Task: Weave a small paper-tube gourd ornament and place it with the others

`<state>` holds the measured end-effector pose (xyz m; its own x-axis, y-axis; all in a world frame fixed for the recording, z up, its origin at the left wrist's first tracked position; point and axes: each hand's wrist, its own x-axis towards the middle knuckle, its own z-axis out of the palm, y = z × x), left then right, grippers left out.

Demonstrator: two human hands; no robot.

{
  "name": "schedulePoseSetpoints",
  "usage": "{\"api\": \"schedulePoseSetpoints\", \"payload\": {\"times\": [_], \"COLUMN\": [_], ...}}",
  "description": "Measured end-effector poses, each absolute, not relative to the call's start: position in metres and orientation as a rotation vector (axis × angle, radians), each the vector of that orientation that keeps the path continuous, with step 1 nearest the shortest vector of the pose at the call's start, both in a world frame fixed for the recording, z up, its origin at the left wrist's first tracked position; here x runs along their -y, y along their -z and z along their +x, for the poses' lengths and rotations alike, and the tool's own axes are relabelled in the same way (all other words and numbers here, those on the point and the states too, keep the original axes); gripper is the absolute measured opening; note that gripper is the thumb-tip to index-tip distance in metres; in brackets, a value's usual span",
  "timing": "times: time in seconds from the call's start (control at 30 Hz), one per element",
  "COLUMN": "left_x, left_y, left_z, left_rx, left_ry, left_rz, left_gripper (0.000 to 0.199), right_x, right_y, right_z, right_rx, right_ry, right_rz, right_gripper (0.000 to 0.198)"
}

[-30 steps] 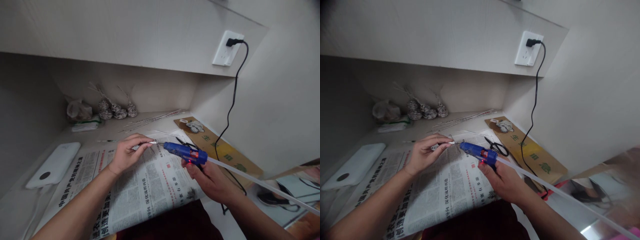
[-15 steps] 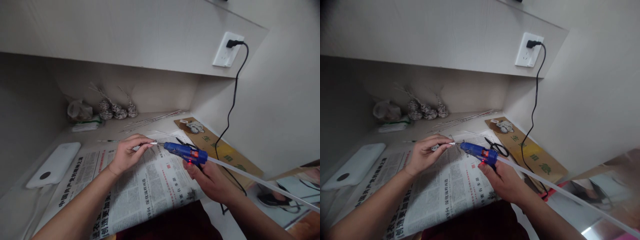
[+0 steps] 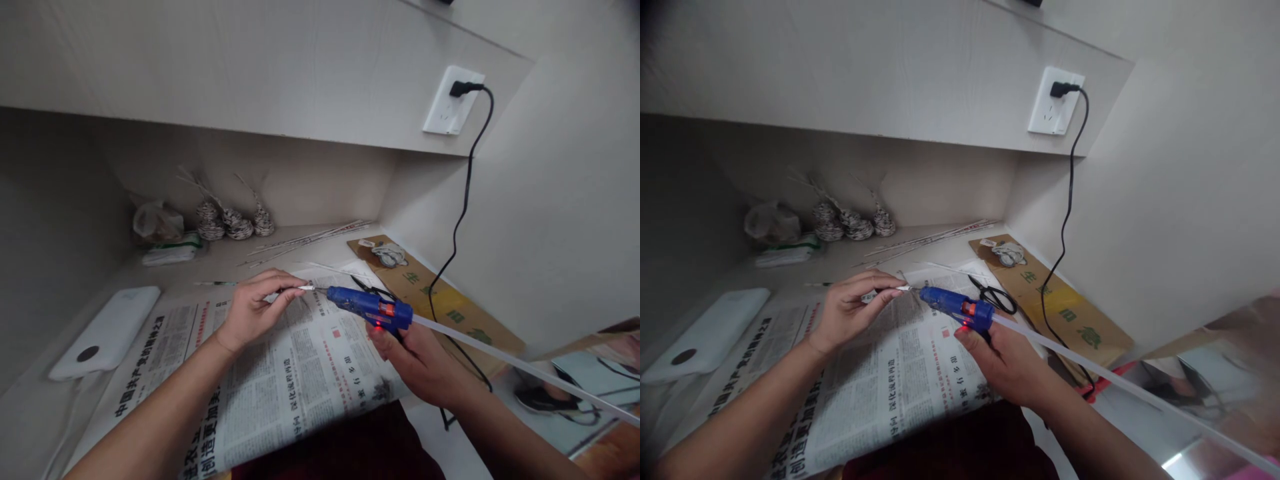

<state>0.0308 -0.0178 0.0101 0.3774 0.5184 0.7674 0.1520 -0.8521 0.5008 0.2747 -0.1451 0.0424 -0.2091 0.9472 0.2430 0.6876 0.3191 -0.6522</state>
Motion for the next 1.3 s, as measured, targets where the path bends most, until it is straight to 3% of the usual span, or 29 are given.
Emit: {"api": "schedulePoseSetpoints", "payload": {"times": [1.3], "left_x": [0.0194], "left_y": [-0.0118], "left_z": [0.0307], "left_rx": [-0.594], "left_ry": [-1.459], "left_rz": [2.314], "left_gripper": [0.015], "right_x": [0.149], "right_y": [-0.0411], "right_z": [0.2727], "right_rx": [1.926], "right_ry": [-0.516], "right_rz": [-1.461], "right_gripper": [0.023]}}
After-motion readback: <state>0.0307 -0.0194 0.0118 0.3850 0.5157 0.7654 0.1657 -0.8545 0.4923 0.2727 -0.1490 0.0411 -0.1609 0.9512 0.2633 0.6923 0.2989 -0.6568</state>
